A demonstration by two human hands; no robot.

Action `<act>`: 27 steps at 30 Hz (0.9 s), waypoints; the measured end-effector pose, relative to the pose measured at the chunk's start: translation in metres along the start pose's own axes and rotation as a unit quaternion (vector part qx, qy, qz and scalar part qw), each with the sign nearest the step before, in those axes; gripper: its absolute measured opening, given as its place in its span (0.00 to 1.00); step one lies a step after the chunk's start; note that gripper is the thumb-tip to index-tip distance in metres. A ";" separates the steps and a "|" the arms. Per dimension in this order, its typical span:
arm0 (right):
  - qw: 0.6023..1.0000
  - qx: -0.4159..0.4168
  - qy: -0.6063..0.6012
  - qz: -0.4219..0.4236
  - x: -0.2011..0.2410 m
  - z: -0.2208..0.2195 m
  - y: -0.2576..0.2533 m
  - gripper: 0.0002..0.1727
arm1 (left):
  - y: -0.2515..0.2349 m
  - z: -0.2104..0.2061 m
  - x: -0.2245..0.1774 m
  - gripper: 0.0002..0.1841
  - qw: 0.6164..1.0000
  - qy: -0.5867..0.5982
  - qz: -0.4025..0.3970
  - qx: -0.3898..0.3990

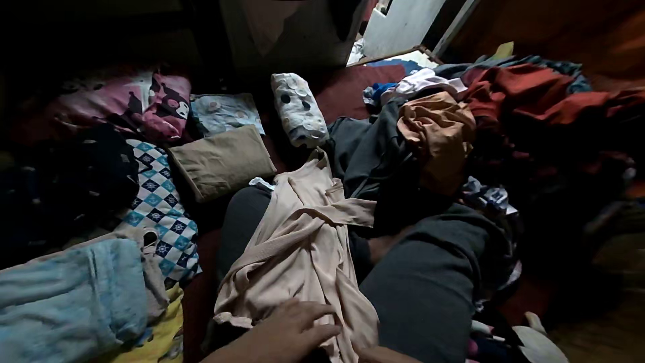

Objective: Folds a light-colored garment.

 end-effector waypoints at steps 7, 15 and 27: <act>0.934 -0.220 0.146 -0.241 -0.095 0.126 -0.048 0.30 | -0.061 -0.028 0.006 0.25 0.969 0.063 -0.052 0.232; 0.915 -0.251 0.190 -0.251 -0.161 0.188 -0.108 0.22 | -0.052 -0.017 -0.004 0.22 0.962 0.110 0.032 0.249; 0.896 -0.287 0.192 -0.278 -0.158 0.189 -0.101 0.21 | 0.056 0.045 0.053 0.20 0.890 -0.108 0.346 -0.277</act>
Point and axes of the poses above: each hand's wrist, its own y-axis away from the middle knuckle, its own z-axis out of the back of the hand, x = y × z, the point moved 4 cm from there along -y, towards the middle knuckle, and after that the axes turned 12 degrees about x, right-handed, at the moved point
